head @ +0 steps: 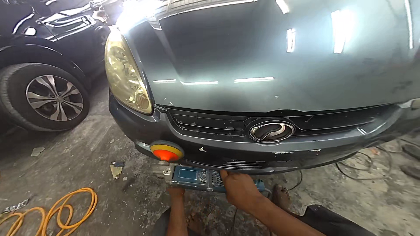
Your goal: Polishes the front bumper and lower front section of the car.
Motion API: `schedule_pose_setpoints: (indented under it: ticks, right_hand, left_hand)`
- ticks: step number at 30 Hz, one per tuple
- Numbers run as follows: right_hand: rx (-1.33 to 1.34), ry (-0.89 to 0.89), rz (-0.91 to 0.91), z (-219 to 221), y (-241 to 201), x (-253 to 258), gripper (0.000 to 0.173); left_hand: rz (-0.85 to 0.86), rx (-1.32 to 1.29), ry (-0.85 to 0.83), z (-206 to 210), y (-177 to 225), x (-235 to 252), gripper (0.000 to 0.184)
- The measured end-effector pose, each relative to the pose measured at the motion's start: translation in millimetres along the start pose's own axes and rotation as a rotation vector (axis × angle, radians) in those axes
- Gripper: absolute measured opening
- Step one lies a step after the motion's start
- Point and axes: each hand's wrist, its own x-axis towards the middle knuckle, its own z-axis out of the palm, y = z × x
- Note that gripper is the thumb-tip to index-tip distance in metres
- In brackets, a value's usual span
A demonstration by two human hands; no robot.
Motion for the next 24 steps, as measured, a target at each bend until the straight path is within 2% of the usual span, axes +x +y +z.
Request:
schedule_pose_setpoints:
  ticks: [2, 5, 8, 10, 11, 14, 18, 20, 24]
  right_hand:
    - [0.033, 0.007, 0.055, 14.9, 23.4, -19.8, 0.057]
    - [0.124, 0.036, 0.15, 51.2, 79.6, -60.9, 0.072]
    - [0.217, 0.056, 0.184, 84.9, 145.4, -98.0, 0.089]
    - [0.201, 0.048, 0.179, 93.2, 171.0, -105.7, 0.086]
    - [0.176, 0.051, 0.176, 94.4, 175.9, -105.9, 0.087]
    - [0.062, 0.031, 0.176, 77.9, 155.1, -82.7, 0.086]
    - [-0.03, 0.044, 0.134, 40.4, 76.9, -39.8, 0.066]
    - [-0.051, -0.008, 0.112, 15.1, 36.2, -24.0, 0.06]
    - [-0.107, -0.07, 0.076, -20.1, -1.3, -3.8, 0.053]
  left_hand:
    - [0.052, 0.235, -0.106, -5.1, 11.7, -23.9, 0.072]
    - [0.156, 0.423, -0.31, -4.7, 34.0, -72.0, 0.071]
    - [0.193, 0.554, -0.58, 10.2, 56.7, -112.3, 0.06]
    - [0.181, 0.632, -0.704, 23.2, 60.1, -122.8, 0.053]
    - [0.186, 0.636, -0.714, 27.5, 54.5, -125.0, 0.053]
    - [0.159, 0.514, -0.59, 26.2, 34.2, -109.7, 0.062]
    - [0.162, 0.178, -0.224, 14.2, 8.5, -58.4, 0.071]
    - [0.157, 0.024, -0.103, 7.5, 4.3, -32.1, 0.071]
    - [0.023, 0.033, -0.075, 0.7, 10.9, -9.3, 0.072]
